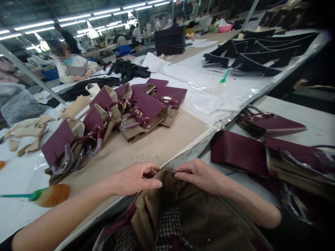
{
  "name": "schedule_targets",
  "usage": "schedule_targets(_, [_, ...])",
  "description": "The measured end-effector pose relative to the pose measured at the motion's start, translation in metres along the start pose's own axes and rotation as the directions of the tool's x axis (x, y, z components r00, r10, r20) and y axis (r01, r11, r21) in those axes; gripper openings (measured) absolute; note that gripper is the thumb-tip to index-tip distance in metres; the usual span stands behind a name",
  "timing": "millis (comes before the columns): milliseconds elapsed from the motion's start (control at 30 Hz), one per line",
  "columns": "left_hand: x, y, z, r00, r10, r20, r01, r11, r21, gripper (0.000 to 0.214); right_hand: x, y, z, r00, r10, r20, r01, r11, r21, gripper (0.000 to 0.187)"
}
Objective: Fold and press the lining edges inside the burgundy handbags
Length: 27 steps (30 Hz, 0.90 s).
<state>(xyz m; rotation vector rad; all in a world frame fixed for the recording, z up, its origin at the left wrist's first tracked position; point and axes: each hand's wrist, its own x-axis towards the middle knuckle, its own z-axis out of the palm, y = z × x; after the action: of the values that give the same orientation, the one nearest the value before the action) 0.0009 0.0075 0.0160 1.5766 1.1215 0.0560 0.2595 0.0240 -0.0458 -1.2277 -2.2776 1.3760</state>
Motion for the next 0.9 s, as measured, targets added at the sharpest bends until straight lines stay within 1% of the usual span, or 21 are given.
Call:
schedule_targets(67, [-0.026, 0.004, 0.005, 0.995, -0.029, -0.093, 0.024, 0.998, -0.053, 0.044, -0.005, -0.003, -0.002, 0.999, 0.005, -0.034, -0.006, 0.999, -0.052, 0.030])
schedule_targets(167, [-0.060, 0.006, 0.027, 0.956, -0.092, -0.279, 0.089, 0.996, -0.022, 0.040, -0.010, -0.005, -0.002, 0.997, 0.009, -0.082, -0.020, 0.990, -0.137, 0.029])
schedule_targets(267, [-0.074, 0.000, 0.051, 0.900, -0.128, -0.417, 0.145, 0.989, 0.009, 0.034, -0.011, -0.004, 0.002, 0.995, -0.024, -0.092, 0.010, 0.989, -0.146, 0.027])
schedule_targets(333, [-0.074, -0.008, 0.062, 0.865, -0.126, -0.485, 0.156, 0.988, 0.020, 0.034, -0.009, -0.001, 0.004, 0.996, -0.053, -0.074, 0.044, 0.992, -0.121, 0.026])
schedule_targets(433, [-0.068, -0.022, 0.072, 0.822, -0.067, -0.566, 0.122, 0.991, 0.060, 0.033, -0.007, 0.006, 0.005, 0.995, -0.080, -0.051, 0.076, 0.993, -0.090, 0.025])
schedule_targets(567, [-0.062, -0.044, 0.079, 0.792, 0.040, -0.610, 0.045, 0.991, 0.122, 0.028, -0.005, 0.012, 0.002, 0.992, -0.129, -0.006, 0.128, 0.990, -0.056, 0.027])
schedule_targets(667, [-0.056, -0.054, 0.082, 0.759, 0.111, -0.642, -0.003, 0.986, 0.167, 0.025, -0.006, 0.011, -0.003, 0.985, -0.169, 0.030, 0.170, 0.985, -0.037, 0.031])
schedule_targets(767, [-0.050, -0.053, 0.084, 0.745, 0.135, -0.654, -0.024, 0.984, 0.176, 0.023, -0.007, 0.002, -0.010, 0.976, -0.208, 0.065, 0.211, 0.976, -0.050, 0.031])
schedule_targets(833, [-0.049, -0.046, 0.085, 0.739, 0.124, -0.662, -0.028, 0.988, 0.154, 0.023, -0.004, -0.006, -0.012, 0.966, -0.239, 0.102, 0.244, 0.969, -0.042, 0.043])
schedule_targets(867, [-0.049, -0.042, 0.085, 0.739, 0.115, -0.664, -0.030, 0.990, 0.138, 0.024, -0.001, -0.011, -0.012, 0.958, -0.259, 0.124, 0.263, 0.965, -0.018, 0.050])
schedule_targets(900, [-0.049, -0.038, 0.084, 0.743, 0.104, -0.661, -0.031, 0.992, 0.121, 0.024, 0.004, -0.015, -0.011, 0.946, -0.286, 0.152, 0.286, 0.958, 0.017, 0.053])
